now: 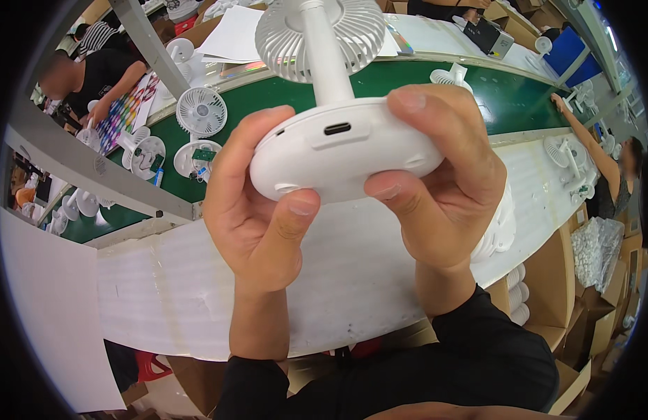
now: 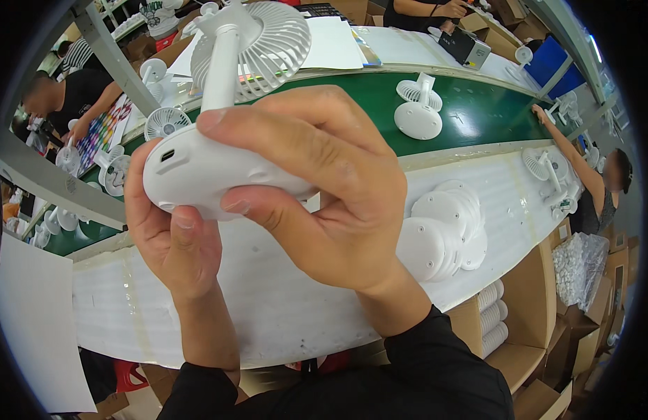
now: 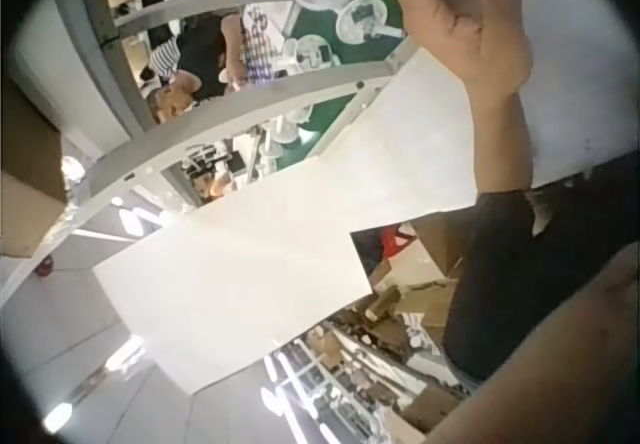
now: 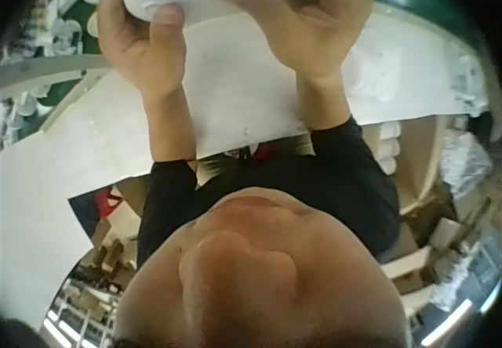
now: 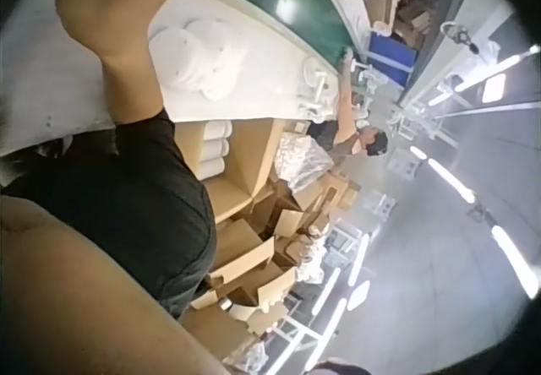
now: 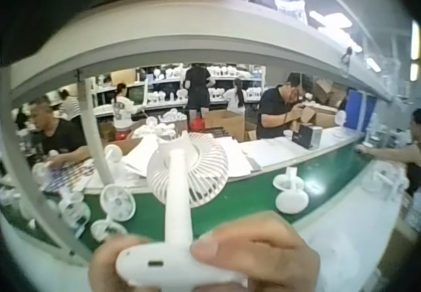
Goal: The recorder is assembling multiple portable electric fans by connecting circuit boards, batteries, and attaching the outer casings.
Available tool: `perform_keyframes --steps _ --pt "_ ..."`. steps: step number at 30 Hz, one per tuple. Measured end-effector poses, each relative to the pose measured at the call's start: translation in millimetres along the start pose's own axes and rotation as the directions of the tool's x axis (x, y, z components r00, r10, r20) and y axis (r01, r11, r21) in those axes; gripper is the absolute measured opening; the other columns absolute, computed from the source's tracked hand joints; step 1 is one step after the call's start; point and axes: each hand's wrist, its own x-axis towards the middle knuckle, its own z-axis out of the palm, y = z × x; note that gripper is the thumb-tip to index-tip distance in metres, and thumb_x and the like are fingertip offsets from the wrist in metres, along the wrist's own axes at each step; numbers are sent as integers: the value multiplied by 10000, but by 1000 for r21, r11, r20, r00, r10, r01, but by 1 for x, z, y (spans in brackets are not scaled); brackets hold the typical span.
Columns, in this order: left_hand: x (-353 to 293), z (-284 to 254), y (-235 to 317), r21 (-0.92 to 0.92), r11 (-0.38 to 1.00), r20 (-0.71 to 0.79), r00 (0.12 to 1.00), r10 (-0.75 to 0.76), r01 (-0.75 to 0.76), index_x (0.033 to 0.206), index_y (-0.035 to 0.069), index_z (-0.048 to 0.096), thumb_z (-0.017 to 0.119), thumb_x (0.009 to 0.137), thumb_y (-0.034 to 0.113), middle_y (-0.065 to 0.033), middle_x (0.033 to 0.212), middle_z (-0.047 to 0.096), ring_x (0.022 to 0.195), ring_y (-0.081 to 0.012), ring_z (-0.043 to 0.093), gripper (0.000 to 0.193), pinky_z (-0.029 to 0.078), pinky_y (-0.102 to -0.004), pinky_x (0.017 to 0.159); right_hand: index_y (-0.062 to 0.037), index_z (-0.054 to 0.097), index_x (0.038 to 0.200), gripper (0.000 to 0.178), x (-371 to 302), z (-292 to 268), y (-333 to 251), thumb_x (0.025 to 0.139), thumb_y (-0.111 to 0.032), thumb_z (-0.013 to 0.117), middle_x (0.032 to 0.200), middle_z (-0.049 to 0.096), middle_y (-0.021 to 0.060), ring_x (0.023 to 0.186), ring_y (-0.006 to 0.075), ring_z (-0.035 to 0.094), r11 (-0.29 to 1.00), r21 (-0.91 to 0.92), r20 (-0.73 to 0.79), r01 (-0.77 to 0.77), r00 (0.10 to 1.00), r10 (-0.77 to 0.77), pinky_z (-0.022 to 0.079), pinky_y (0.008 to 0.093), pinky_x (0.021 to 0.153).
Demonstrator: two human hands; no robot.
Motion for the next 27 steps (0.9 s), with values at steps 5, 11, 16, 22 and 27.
perform_keyframes --steps 5,11,16,22,27 --pt "2 -6 7 118 992 -31 999 -44 48 1233 -20 619 785 791 246 -136 1115 653 956 -219 604 541 483 -303 873 -13 666 1169 514 1 7 -10 729 -223 826 1093 627 123 896 194 548 972 24 -60 -232 970 234 446 280 802" --pt "2 -13 6 335 931 132 985 109 -148 1160 -14 671 813 753 272 -121 998 684 891 -212 618 517 499 -294 837 -7 688 1100 463 4 -5 -7 711 -211 832 1009 617 99 830 177 534 982 -3 83 -190 978 190 438 263 737" --pt "3 -17 15 442 867 185 970 161 -228 1132 4 693 832 715 274 -123 946 688 863 -218 616 515 500 -306 802 -21 707 1021 361 4 -9 -5 712 -173 817 929 591 76 795 176 519 998 -18 99 59 993 -57 424 263 696" --pt "15 -4 1 -288 957 73 996 58 -34 990 26 655 625 932 410 -110 918 657 879 -228 592 390 469 -322 776 -32 701 1031 339 -3 10 -5 729 -152 798 986 586 87 850 197 527 986 -21 5 163 987 -163 429 283 751" --pt "10 -19 -4 -603 795 -62 988 -141 75 878 65 549 299 1071 417 -105 861 613 813 -202 539 473 439 -313 737 -36 690 1066 339 -14 36 -6 753 -138 775 1063 584 105 921 215 533 981 57 8 185 983 -186 434 301 817"
